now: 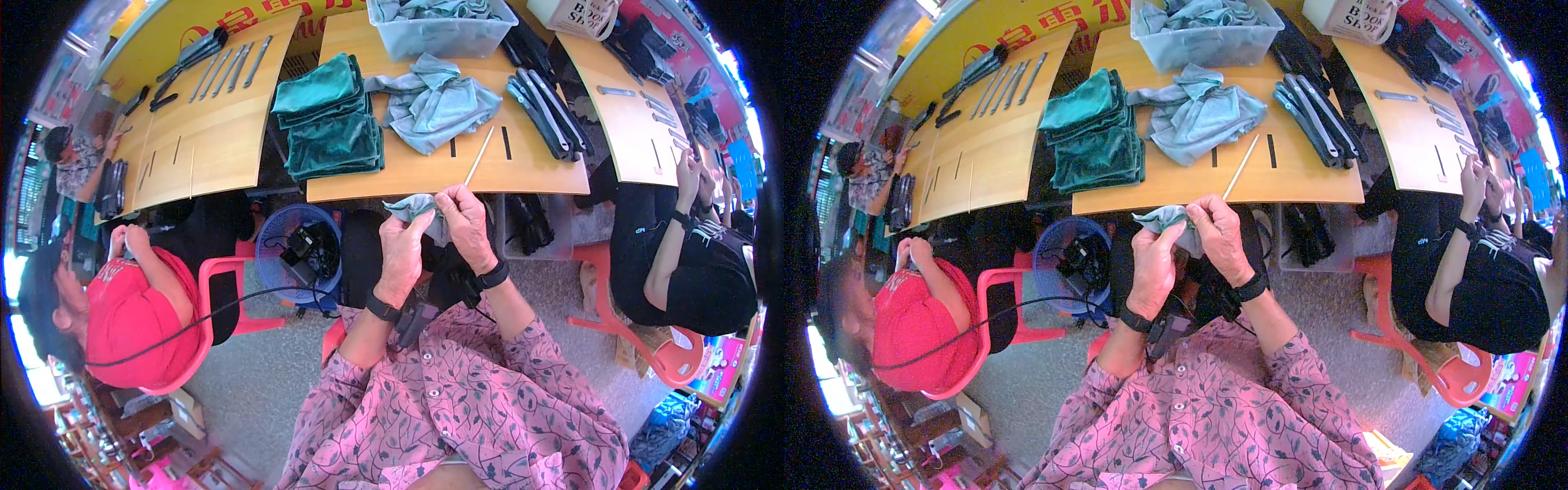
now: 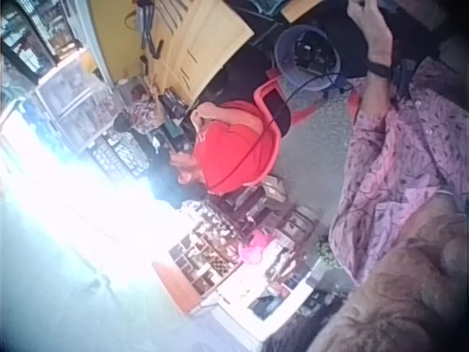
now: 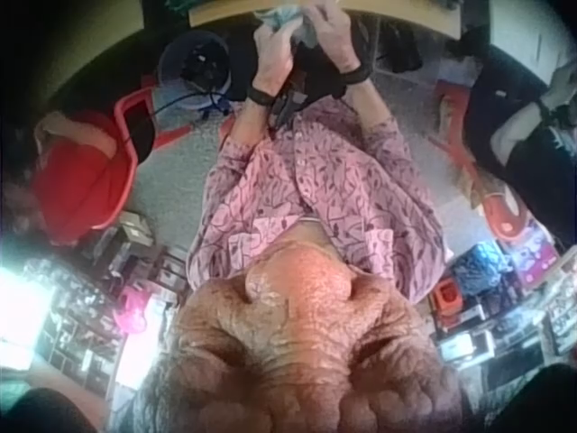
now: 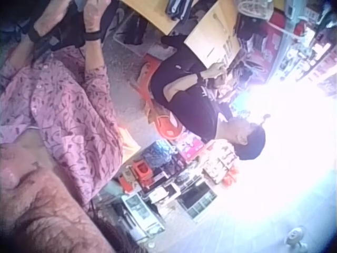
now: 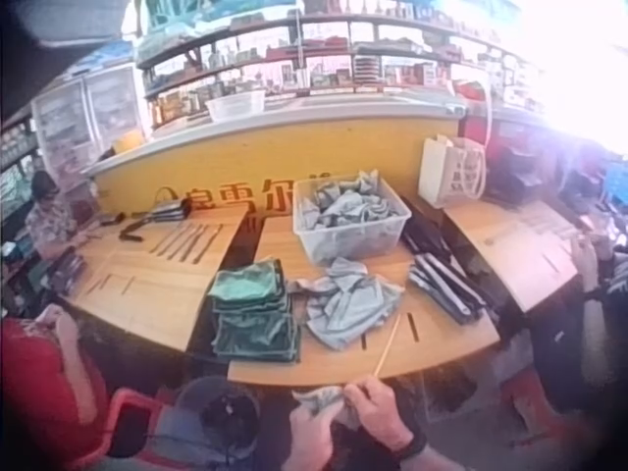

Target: Assembling and shaping small green fabric pouches using a thin wooden tool at a workshop table.

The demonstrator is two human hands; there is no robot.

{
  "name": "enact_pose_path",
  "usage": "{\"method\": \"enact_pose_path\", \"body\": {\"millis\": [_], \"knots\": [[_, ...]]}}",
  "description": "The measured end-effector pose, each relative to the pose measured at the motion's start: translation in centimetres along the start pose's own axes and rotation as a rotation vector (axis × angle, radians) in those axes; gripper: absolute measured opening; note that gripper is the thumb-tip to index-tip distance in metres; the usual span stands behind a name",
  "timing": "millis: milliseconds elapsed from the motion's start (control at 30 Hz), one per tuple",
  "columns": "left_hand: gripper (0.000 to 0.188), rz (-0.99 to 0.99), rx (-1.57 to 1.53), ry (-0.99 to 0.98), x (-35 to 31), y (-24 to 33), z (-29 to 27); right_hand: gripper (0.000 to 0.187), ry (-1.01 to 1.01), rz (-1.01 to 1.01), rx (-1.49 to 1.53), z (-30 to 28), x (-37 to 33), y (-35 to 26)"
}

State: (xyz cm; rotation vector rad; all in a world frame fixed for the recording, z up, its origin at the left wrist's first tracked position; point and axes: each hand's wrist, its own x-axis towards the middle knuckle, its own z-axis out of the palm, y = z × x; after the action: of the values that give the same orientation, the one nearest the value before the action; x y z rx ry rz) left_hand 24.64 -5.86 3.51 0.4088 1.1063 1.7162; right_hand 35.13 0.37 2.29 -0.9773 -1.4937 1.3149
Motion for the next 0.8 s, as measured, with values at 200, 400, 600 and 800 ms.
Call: {"method": "enact_pose_path", "body": {"millis": [200, 400, 600, 800], "knots": [[0.003, -0.247, -0.073, -0.260, -0.3, 0.6, -0.6, 0.013, -0.038, 0.058, 0.136, 0.1, 0.3, 2.3], [0.022, -0.627, -0.339, -0.614, -0.6, 2.9, -1.8, 0.012, -0.191, 0.083, 0.247, 0.0, 0.4, 0.9], [0.029, -0.715, -0.428, -0.819, -1.6, 3.1, -2.2, 0.011, -0.344, 0.121, 0.367, 0.6, -0.1, -0.7], [0.035, -0.673, -0.405, -0.719, -2.7, 3.8, -0.2, 0.014, -0.385, 0.088, 0.308, 0.4, -0.2, -1.0]]}}
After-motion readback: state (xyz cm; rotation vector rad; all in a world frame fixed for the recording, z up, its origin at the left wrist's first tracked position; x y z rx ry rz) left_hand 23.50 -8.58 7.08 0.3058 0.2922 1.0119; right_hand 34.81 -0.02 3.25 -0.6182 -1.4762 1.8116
